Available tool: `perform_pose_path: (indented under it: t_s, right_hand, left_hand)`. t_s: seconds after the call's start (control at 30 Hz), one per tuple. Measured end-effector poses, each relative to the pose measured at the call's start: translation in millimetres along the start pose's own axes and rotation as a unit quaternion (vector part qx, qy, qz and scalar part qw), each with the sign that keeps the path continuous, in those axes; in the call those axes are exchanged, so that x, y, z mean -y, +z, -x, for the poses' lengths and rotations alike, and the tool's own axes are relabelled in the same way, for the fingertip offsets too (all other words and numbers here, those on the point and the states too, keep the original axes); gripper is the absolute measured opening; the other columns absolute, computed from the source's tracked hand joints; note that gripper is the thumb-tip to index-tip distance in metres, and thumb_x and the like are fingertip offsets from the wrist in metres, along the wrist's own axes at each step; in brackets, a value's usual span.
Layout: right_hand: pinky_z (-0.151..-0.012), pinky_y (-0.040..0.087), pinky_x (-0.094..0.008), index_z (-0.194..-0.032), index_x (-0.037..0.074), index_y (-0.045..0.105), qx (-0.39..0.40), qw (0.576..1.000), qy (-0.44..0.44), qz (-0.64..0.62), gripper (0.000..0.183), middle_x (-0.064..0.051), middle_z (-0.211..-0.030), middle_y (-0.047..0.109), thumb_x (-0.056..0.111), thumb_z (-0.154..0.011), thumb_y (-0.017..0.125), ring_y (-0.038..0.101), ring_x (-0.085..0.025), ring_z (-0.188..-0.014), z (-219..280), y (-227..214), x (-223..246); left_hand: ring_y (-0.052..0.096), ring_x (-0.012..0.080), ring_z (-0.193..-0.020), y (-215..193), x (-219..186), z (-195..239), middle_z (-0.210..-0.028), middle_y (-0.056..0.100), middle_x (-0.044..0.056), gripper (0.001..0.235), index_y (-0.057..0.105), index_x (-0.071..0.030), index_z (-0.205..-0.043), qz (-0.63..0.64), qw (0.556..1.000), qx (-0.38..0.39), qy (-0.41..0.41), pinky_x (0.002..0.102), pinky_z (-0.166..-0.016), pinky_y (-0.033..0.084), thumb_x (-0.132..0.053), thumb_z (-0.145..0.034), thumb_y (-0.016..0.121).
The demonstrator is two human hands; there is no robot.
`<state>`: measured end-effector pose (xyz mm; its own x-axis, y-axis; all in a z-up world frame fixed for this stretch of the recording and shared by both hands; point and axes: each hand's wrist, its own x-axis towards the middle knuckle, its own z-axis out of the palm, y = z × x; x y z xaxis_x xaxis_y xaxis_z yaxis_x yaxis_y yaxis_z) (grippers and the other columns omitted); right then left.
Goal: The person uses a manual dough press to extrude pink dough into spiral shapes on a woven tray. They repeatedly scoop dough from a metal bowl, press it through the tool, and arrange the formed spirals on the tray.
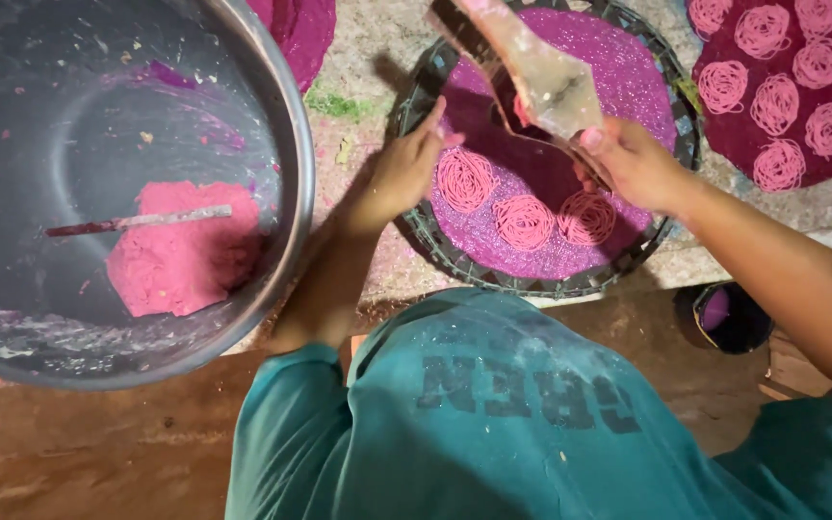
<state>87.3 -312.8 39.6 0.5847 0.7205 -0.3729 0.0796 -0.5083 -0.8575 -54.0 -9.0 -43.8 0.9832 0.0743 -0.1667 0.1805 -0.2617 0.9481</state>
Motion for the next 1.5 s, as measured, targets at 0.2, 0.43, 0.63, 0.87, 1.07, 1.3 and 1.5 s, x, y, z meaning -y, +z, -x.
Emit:
perform_pose_path:
  t_s: [0.2,0.43,0.63,0.87,1.07,1.3,1.5]
  right_hand:
    - [-0.07,0.061,-0.037,-0.104,0.001,0.066,0.142,0.989,0.015,-0.048,0.077,-0.009,-0.085,0.071,0.072,-0.095,0.035,0.071,-0.02,-0.076,3.2,-11.6,26.1]
    - [-0.079,0.06,-0.04,-0.098,0.003,0.067,0.09,0.984,0.124,0.094,0.081,-0.01,-0.081,0.071,0.071,-0.097,0.023,0.071,-0.021,-0.076,-17.4,-23.9,65.3]
    - [-0.069,0.06,-0.039,-0.095,0.002,0.063,0.035,0.982,0.098,0.159,0.08,-0.01,-0.076,0.067,0.071,-0.098,0.023,0.068,-0.022,-0.069,-36.3,-4.2,66.1]
    - [-0.064,0.055,-0.036,-0.086,0.002,0.063,0.003,0.972,0.08,0.223,0.079,-0.009,-0.067,0.063,0.071,-0.099,0.024,0.065,-0.02,-0.063,-31.8,-23.5,80.5]
    - [-0.057,0.052,-0.035,-0.081,0.0,0.061,0.015,0.987,0.057,0.149,0.079,-0.008,-0.064,0.061,0.068,-0.102,0.026,0.061,-0.02,-0.056,-25.0,-2.7,84.7]
    - [-0.055,0.051,-0.034,-0.092,0.002,0.066,-0.034,0.978,0.061,0.196,0.072,-0.007,-0.066,0.061,0.065,-0.1,0.032,0.06,-0.018,-0.057,-17.2,-31.4,96.7]
    - [-0.056,0.052,-0.033,-0.086,-0.006,0.064,-0.023,0.988,0.031,0.151,0.08,-0.009,-0.065,0.061,0.065,-0.106,0.03,0.061,-0.018,-0.057,-22.2,-5.5,87.3]
  left_hand:
    - [0.06,0.022,-0.084,-20.8,-56.8,-23.5,-0.121,0.068,0.011,0.064,0.045,-0.008,-0.139,0.433,0.894,-0.01,0.119,0.039,-0.081,0.05,-0.059,-0.103,0.037]
    - [0.054,0.0192,-0.095,-22.2,-94.7,-94.8,-0.093,0.052,0.001,0.044,0.053,-0.013,-0.103,0.724,0.615,0.092,0.3,0.043,-0.105,0.043,-0.056,-0.103,0.048]
    - [0.051,0.016,-0.087,-18.8,-56.0,-122.4,-0.085,0.048,-0.002,0.037,0.049,-0.015,-0.098,0.753,0.588,0.086,0.281,0.037,-0.095,0.043,-0.052,-0.101,0.046]
    - [0.05,0.016,-0.085,-4.0,-57.2,-145.0,-0.083,0.048,-0.001,0.027,0.047,-0.016,-0.092,0.736,0.6,0.045,0.311,0.038,-0.09,0.044,-0.042,-0.099,0.043]
    - [0.05,0.0169,-0.081,-31.0,-66.3,-123.8,-0.08,0.048,-0.001,0.03,0.047,-0.015,-0.091,0.729,0.623,0.045,0.28,0.041,-0.086,0.047,-0.044,-0.096,0.041]
    - [0.049,0.0182,-0.073,-6.6,-89.0,-139.6,-0.074,0.047,0.0,0.029,0.046,-0.015,-0.085,0.758,0.603,-0.019,0.248,0.043,-0.08,0.047,-0.042,-0.093,0.04]
    - [0.047,0.0186,-0.073,-30.7,-82.5,-137.8,-0.073,0.043,0.0,0.033,0.045,-0.015,-0.084,0.739,0.626,0.022,0.25,0.04,-0.079,0.044,-0.045,-0.095,0.038]
